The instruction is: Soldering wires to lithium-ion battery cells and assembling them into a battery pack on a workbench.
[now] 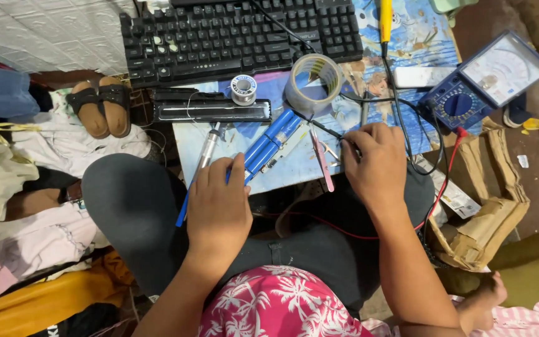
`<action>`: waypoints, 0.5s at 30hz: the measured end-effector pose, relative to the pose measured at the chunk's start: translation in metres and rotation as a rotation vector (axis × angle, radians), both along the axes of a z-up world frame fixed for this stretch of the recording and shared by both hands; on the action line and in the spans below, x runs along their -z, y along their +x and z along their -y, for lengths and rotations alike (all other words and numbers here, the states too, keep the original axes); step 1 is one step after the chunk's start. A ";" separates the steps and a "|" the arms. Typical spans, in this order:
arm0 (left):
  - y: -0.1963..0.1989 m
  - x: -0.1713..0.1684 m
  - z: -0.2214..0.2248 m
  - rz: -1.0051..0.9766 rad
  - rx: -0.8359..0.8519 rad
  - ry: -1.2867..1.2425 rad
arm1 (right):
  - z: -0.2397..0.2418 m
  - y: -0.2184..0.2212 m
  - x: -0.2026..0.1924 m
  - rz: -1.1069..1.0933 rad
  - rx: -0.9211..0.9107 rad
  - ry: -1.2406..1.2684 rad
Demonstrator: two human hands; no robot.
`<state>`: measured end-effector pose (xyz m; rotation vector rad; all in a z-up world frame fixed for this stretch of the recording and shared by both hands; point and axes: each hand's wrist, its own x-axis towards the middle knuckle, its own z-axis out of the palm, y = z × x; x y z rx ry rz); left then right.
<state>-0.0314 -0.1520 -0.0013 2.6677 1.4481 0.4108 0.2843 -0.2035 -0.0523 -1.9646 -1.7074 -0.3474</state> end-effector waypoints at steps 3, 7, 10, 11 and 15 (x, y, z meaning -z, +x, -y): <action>0.005 0.011 -0.006 0.020 0.007 0.039 | -0.001 0.000 -0.002 0.006 -0.019 -0.014; 0.032 0.020 -0.018 0.117 -0.028 0.025 | -0.003 -0.004 -0.009 0.002 -0.043 0.011; 0.053 0.027 -0.028 0.155 -0.044 0.068 | -0.004 0.004 0.003 0.035 -0.007 0.029; 0.057 0.024 -0.030 0.141 -0.055 0.069 | -0.006 0.008 0.008 0.033 0.009 0.056; 0.063 0.023 -0.038 0.117 -0.063 -0.009 | -0.004 0.015 0.015 0.025 0.061 0.114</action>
